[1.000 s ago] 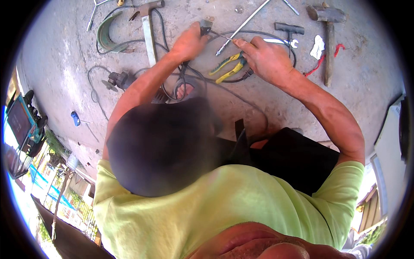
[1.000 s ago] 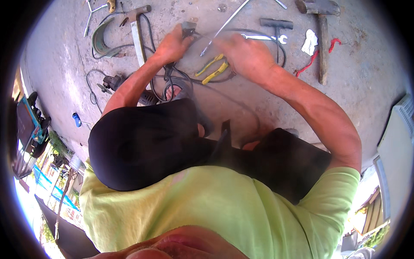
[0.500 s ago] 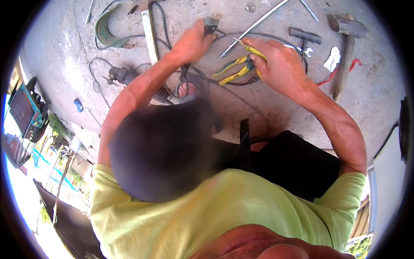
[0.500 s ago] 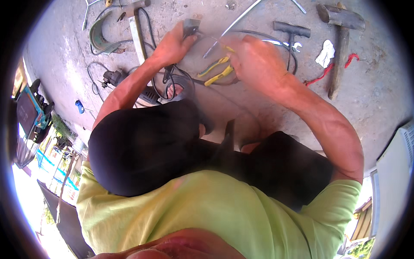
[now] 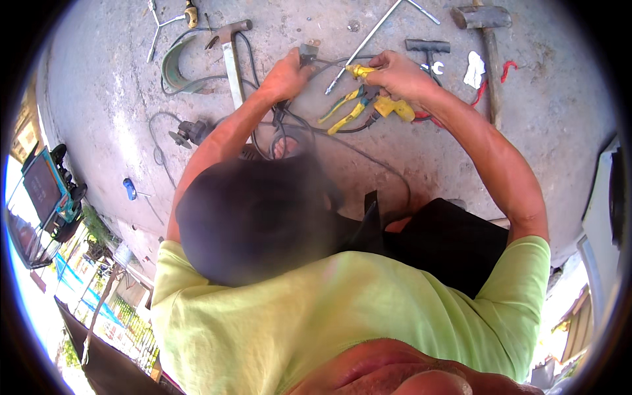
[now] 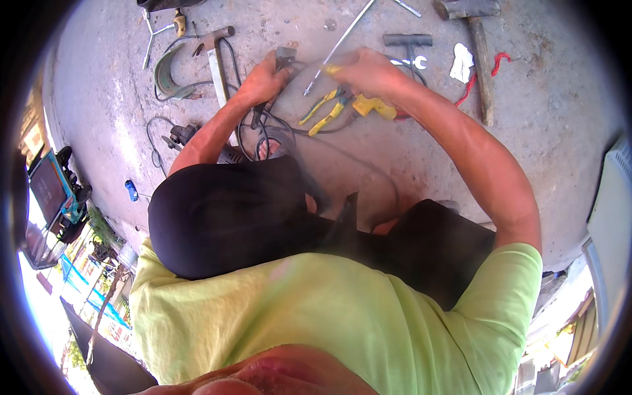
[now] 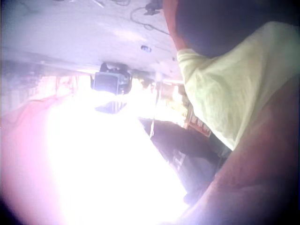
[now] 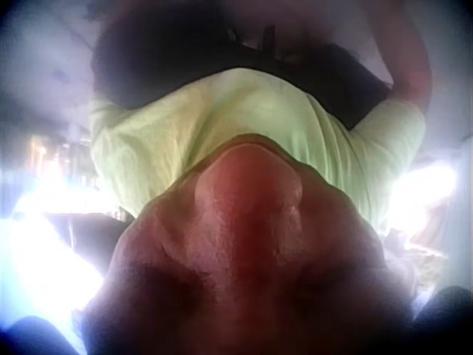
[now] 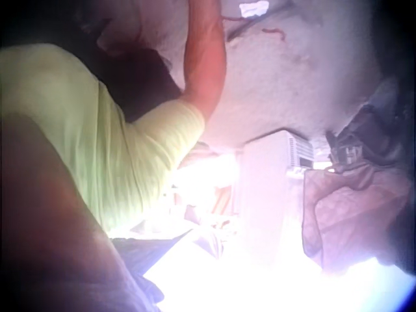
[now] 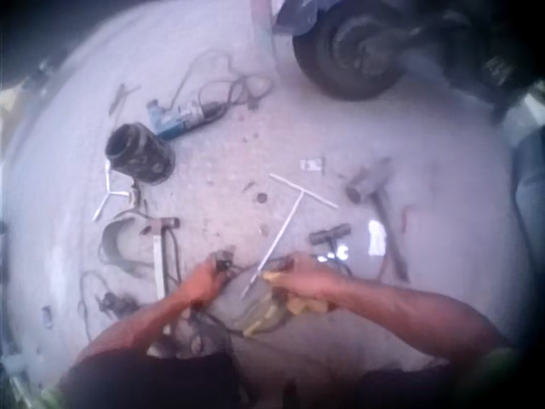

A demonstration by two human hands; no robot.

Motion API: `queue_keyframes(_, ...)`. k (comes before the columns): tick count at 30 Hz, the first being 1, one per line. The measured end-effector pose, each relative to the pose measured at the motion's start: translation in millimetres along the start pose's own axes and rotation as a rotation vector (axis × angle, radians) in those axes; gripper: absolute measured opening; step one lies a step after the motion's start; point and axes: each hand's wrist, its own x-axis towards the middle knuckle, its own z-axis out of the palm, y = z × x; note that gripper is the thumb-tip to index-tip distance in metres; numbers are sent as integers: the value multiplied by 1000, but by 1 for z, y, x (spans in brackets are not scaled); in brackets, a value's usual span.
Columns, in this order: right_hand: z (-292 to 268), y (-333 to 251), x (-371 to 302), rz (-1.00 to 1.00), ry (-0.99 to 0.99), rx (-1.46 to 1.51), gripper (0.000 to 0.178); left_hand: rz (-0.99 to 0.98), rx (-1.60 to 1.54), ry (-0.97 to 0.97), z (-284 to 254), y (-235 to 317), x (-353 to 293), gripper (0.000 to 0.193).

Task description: The person assembles a metal component by inserting a bolt and tightening a screw with a screwdriver, then uses an angle grinder to cut the metal piece.

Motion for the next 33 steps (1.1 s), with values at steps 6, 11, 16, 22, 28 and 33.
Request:
queue_keyframes(6,3,16,-18,-789,296,-860,43,-68,28,-45,-5,10,-2,47)
queue_keyframes(11,9,-2,-31,-701,235,-910,41,48,73,1,5,0,1,45)
queue_keyframes(16,9,-7,-22,-560,163,-658,41,-31,60,-27,-4,9,-4,42)
queue_keyframes(22,9,4,-6,-311,44,-43,38,-12,87,-4,6,-1,-3,41)
queue_keyframes(28,-5,-22,-13,264,-168,411,36,-45,87,21,1,5,-3,43)
queue_keyframes(33,-5,-20,-7,216,-97,232,39,-9,64,20,0,8,-1,46)
